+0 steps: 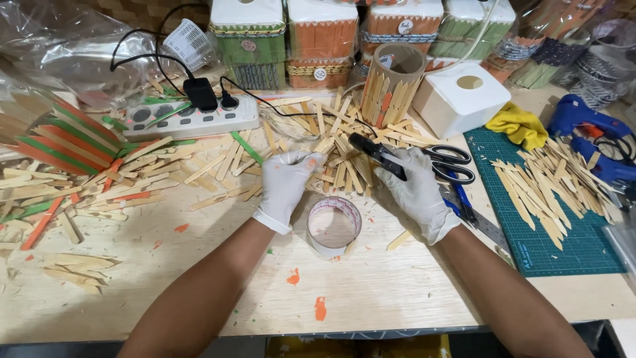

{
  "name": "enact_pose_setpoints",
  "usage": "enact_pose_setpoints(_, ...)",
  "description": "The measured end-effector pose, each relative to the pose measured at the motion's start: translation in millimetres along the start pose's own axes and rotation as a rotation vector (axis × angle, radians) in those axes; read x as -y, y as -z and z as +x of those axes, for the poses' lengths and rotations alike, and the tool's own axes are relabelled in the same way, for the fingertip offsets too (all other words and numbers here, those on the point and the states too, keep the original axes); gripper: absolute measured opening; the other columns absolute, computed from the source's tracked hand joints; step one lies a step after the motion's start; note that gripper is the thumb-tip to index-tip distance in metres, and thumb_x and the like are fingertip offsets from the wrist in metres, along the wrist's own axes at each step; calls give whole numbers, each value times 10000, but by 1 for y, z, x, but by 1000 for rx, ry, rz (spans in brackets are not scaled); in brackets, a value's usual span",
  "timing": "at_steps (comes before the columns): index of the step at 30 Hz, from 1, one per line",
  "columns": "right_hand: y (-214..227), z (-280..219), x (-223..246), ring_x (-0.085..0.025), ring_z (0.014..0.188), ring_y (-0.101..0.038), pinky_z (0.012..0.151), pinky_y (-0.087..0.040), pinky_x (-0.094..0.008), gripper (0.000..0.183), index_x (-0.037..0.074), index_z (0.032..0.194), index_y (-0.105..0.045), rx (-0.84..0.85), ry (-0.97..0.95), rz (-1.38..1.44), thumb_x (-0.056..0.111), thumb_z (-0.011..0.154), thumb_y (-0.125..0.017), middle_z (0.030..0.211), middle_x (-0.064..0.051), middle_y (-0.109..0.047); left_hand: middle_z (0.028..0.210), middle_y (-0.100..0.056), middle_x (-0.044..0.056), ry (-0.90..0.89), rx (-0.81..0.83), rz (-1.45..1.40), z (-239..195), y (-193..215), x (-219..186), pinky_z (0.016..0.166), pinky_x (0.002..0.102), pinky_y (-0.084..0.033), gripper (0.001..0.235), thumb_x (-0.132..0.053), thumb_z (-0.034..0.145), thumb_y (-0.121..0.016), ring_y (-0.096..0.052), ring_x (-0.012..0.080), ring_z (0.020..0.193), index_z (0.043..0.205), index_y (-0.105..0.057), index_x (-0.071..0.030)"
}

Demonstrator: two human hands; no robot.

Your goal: The person is assembling a craft project by gluing popsicle sticks onto a cylindrical base, trimming them with scissors, and using tape.

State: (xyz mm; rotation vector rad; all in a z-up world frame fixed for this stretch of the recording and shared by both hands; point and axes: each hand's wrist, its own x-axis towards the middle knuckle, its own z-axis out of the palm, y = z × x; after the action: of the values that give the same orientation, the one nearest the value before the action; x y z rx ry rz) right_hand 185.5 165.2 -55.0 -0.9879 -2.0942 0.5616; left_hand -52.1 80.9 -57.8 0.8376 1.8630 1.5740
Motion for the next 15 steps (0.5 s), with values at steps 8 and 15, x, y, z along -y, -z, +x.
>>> enact_pose_setpoints(8, 19, 20, -24, -295, 1154, -505, 1021, -339, -474, 694, 253, 1477, -545, -17, 233, -683, 278, 829, -792, 1099, -42, -572, 702, -710, 38, -8, 22, -103, -13, 13, -26, 702, 271, -494, 51, -186, 750, -799, -593, 91, 770, 745, -772, -143)
enact_pose_setpoints(15, 26, 10, 2, -272, 1163, -548, 1002, -372, -452, 673, 339, 1318, -674, -155, 358, -511, 145, 677, -738, 1170, 9, -572, 599, -631, 20, 25, 97, -182, -41, 17, -57, 641, 223, -424, 137, -209, 710, -800, -548, 97, 675, 652, -708, -126)
